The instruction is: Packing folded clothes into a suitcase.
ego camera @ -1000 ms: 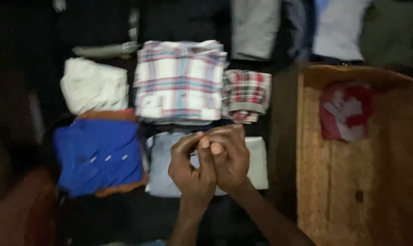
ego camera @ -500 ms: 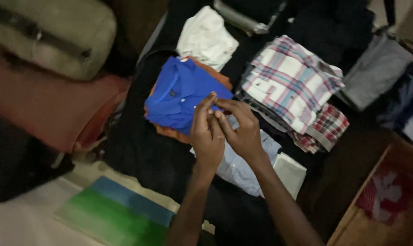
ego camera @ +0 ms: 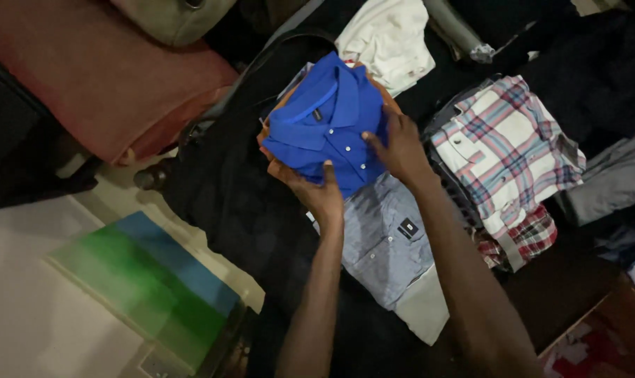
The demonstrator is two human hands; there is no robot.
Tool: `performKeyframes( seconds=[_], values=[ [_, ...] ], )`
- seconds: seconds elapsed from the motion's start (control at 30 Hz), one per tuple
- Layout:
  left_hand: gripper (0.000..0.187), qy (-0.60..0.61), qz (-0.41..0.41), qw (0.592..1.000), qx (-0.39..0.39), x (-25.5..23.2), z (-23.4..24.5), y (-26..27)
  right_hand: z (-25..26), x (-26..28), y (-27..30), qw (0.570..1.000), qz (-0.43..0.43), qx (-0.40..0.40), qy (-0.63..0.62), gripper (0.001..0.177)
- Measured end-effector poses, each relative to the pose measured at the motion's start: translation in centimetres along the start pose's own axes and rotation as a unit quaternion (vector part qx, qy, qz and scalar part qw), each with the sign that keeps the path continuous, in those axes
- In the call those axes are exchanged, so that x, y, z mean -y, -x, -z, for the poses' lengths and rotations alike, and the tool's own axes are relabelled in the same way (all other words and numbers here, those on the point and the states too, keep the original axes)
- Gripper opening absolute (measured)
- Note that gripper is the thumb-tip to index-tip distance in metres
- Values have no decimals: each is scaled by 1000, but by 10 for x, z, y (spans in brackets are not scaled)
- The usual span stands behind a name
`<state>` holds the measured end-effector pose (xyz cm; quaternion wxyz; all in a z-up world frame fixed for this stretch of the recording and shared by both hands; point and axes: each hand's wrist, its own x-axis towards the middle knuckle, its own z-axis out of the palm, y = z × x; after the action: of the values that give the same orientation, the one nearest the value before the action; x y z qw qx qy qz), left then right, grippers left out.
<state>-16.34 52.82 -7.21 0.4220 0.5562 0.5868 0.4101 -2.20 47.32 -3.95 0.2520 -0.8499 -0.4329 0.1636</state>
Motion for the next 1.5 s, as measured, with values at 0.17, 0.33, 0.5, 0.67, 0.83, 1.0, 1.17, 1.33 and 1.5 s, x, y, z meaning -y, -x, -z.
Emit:
performKeyframes(
  seconds=[0.17, 0.33, 0.5, 0.67, 0.83, 1.0, 1.17, 1.33, 1.5],
  values=[
    [93, 19, 80, 996, 17, 39, -9, 6, 13, 13, -10, 1000, -16, -13, -10, 58],
    [90, 130, 153, 978, 60, 42, 0, 5, -15, -61, -19, 989, -133, 47, -48, 42],
    [70, 330, 335, 873, 131, 39, 24, -16, 10, -49, -8, 859, -272, 83, -426, 28],
    [73, 335, 336, 836, 274, 51, 56, -23, -44, -137, 43, 739, -300, 57, -600, 50],
    [70, 311, 273, 819, 397, 30, 58, -28, -34, -107, 85, 656, -333, -10, -678, 70],
    [57, 277, 217, 822, 449, -11, 19, -19, 3, -104, 133, 665, -222, -133, -701, 73],
    [64, 198, 180, 722, 638, -71, -9, 18, 54, -112, 188, 651, -212, -232, -691, 68],
    [63, 95, 67, 628, 769, -114, -57, 66, 93, -118, 260, 649, -232, -333, -644, 60],
    [58, 34, 3, 543, 839, -157, -87, 157, 123, -122, 331, 568, -214, -443, -660, 43]
  ],
)
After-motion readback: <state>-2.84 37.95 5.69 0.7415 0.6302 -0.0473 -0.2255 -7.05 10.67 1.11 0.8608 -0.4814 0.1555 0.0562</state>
